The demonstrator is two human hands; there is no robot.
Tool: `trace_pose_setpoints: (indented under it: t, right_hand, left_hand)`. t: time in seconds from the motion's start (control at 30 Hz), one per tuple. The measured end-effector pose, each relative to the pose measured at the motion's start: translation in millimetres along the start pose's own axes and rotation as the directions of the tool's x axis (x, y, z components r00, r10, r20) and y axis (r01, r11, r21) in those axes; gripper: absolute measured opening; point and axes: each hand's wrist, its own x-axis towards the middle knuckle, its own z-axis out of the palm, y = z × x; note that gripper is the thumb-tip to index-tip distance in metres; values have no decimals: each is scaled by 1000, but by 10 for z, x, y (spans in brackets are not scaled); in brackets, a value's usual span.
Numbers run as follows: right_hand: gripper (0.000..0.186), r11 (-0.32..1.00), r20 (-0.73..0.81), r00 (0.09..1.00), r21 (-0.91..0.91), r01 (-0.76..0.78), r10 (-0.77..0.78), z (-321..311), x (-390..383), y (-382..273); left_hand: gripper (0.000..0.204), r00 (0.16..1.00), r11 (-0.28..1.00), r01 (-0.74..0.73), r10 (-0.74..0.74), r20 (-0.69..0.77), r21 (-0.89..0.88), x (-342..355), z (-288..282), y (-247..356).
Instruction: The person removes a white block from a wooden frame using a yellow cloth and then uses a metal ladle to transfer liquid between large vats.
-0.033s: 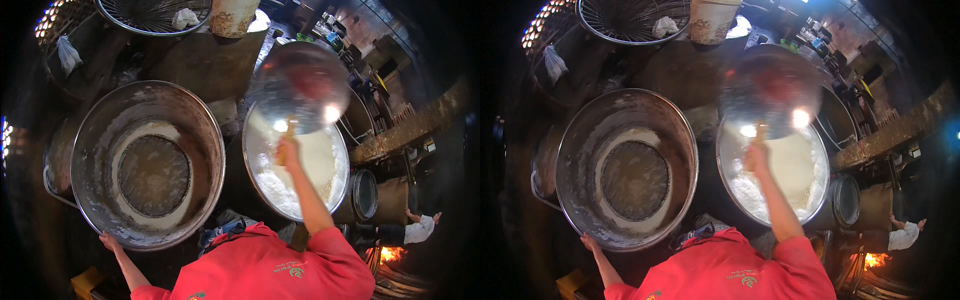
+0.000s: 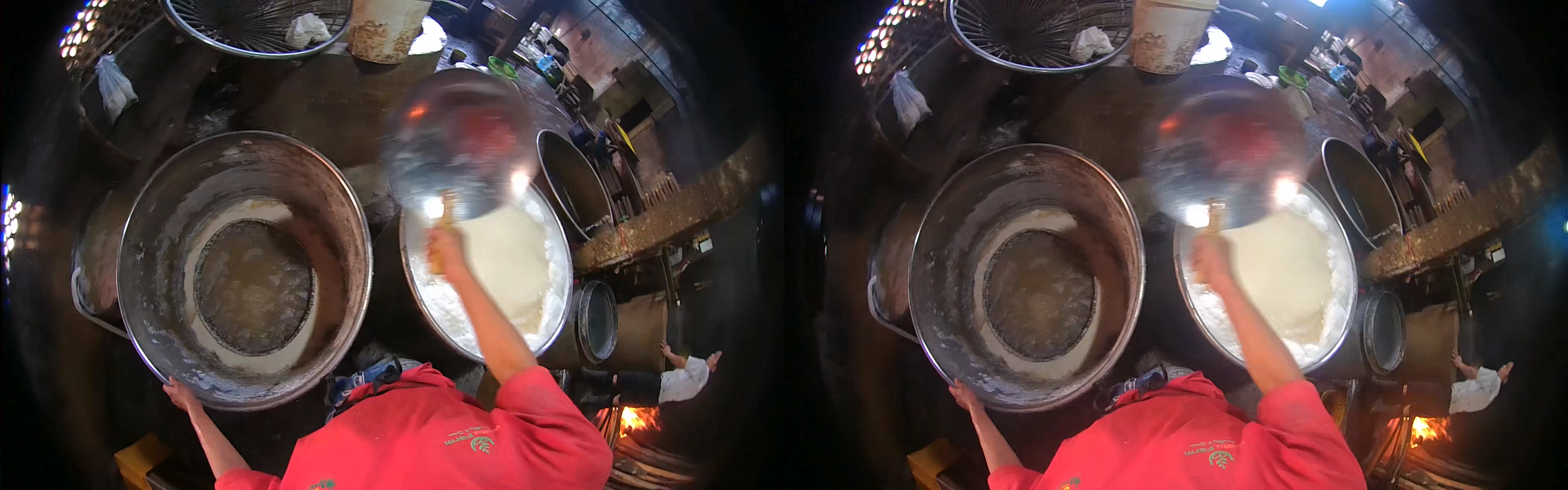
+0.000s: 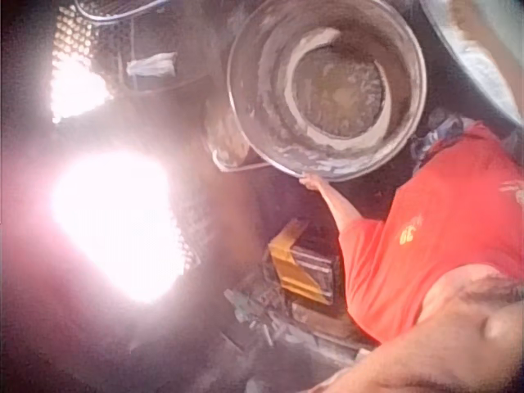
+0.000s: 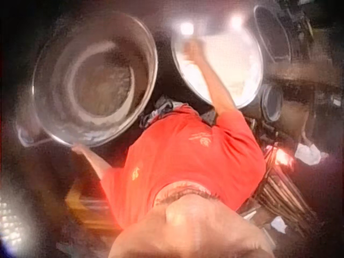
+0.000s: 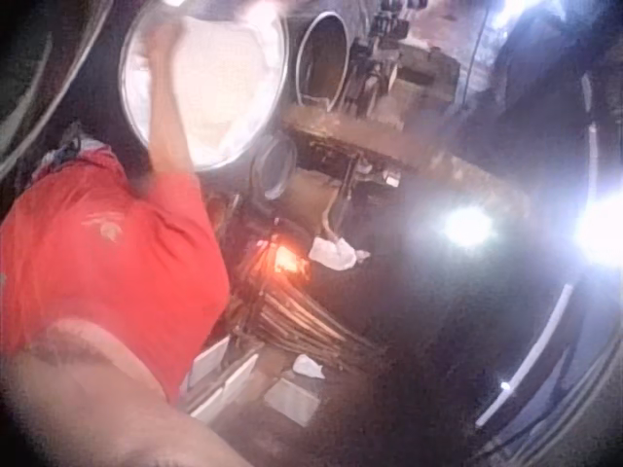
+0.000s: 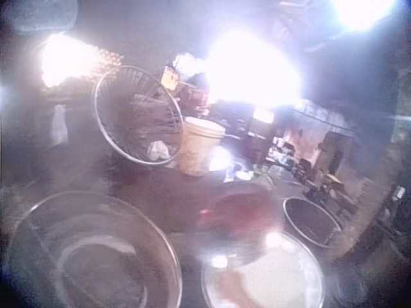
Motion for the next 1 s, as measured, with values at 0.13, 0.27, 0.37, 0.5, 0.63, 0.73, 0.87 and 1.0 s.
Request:
trace_pose_setpoints:
  t: [0.13, 0.27, 0.37, 0.5, 0.63, 0.73, 0.87, 1.0]
  right_hand:
    - [18, 885, 429, 793, -35, -464, 432, 2187, -443, 801]
    - [14, 591, 534, 399, -253, -766, 746, 2908, -822, 1946]
    - [14, 327, 352, 166, -467, -821, 921, 2852, -742, 2867]
    - [19, 416, 104, 470, -657, -629, 876, 2716, 333, 3413]
    - [40, -97, 557, 825, -820, 564, 98, 2961, 1964, 3219]
    - [57, -218, 446, 894, -877, 428, -37, 3058, 3034, 3151]
    - [54, -239, 337, 940, -910, 338, 47, 3511, 3001, 3169]
    - [53, -325, 456, 816, -758, 565, 356, 2940, 2807, 3952]
  left_hand:
    - [41, 998, 998, 49, -50, -33, -42, -204, -255, 155]
    - [37, 989, 986, 97, -80, -125, 134, -318, -327, 461]
    - [35, 992, 980, 82, -63, -111, 183, -370, -334, 557]
    - [31, 990, 971, 127, -111, -87, 204, -398, -410, 698]
    - [28, 989, 975, 143, -135, -62, 172, -352, -401, 749]
    - [29, 996, 989, 85, -84, -18, 119, -253, -352, 777]
    - [30, 990, 978, 127, -115, -80, 163, -341, -338, 640]
    - [30, 989, 972, 140, -129, -73, 187, -280, -359, 829]
